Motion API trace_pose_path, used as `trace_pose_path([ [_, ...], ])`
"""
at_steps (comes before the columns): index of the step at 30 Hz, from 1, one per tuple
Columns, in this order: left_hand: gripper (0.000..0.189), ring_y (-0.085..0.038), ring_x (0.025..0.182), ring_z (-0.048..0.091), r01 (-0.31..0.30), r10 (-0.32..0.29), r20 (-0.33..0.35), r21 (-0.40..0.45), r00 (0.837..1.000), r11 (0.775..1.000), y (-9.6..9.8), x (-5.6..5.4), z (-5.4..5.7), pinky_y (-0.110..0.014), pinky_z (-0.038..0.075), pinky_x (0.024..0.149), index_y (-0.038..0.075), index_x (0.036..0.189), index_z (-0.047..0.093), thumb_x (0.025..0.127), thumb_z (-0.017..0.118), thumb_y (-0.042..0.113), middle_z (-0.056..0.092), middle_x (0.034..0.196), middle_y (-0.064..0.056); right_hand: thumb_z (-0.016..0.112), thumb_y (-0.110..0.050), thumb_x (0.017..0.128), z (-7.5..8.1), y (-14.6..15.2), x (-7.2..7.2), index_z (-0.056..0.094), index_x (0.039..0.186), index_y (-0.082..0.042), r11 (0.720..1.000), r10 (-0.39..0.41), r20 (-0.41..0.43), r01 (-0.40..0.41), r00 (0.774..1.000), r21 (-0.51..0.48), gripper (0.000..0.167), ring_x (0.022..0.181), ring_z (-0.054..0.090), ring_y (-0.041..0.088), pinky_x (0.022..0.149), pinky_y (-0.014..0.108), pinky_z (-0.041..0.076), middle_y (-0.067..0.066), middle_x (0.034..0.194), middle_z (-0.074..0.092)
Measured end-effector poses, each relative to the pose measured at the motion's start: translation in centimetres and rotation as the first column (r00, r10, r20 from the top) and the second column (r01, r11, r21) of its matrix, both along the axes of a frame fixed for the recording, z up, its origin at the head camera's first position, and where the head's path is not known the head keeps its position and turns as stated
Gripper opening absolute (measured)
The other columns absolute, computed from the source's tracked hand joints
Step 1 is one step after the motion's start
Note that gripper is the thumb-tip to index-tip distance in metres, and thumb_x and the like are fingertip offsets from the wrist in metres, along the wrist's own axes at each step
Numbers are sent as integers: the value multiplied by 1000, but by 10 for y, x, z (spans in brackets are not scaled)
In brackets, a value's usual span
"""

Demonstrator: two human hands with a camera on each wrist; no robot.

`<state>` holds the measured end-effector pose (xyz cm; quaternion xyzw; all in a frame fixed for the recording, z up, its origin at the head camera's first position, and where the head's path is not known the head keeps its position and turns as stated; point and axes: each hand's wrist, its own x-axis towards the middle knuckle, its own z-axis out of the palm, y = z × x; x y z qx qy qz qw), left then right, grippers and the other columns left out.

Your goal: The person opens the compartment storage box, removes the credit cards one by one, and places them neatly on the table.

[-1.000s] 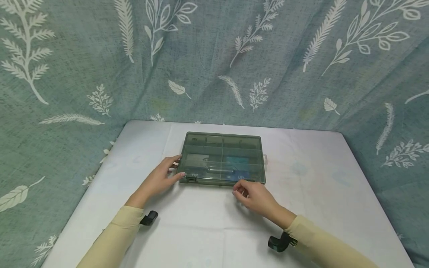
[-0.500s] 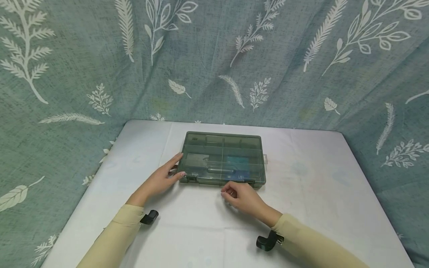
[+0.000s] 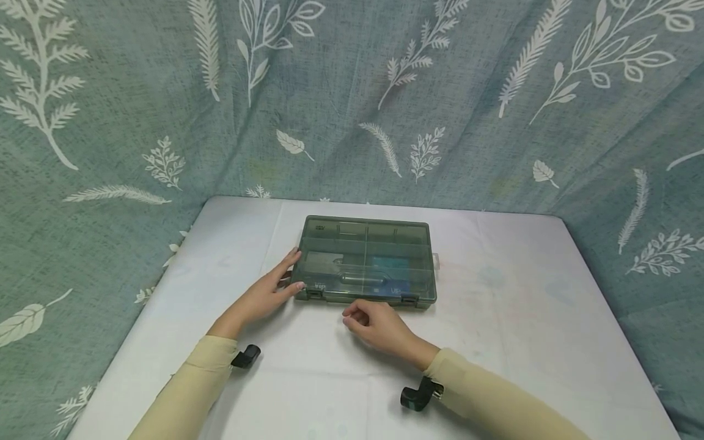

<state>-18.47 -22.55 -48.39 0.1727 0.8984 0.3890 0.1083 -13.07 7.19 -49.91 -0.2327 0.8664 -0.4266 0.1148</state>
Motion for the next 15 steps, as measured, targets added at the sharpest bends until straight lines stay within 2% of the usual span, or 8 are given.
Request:
trace_pose_path([
  [7,77,-45,139,44,-6,6,-9,15,1000,1000,-1,-3,-4,-61,39,115,22,165,17,103,61,40,7,171,-6,62,-35,103,-5,-11,-3,72,121,-17,999,-10,19,11,1000,-33,27,83,63,1,71,23,56,-12,101,70],
  [15,77,-41,142,42,11,-11,-13,49,1000,999,-2,-3,-6,-57,40,116,20,164,21,103,62,39,7,171,-6,62,-37,103,-6,-25,-4,69,129,-15,994,-11,117,23,993,-107,34,89,66,4,74,24,58,-8,108,72],
])
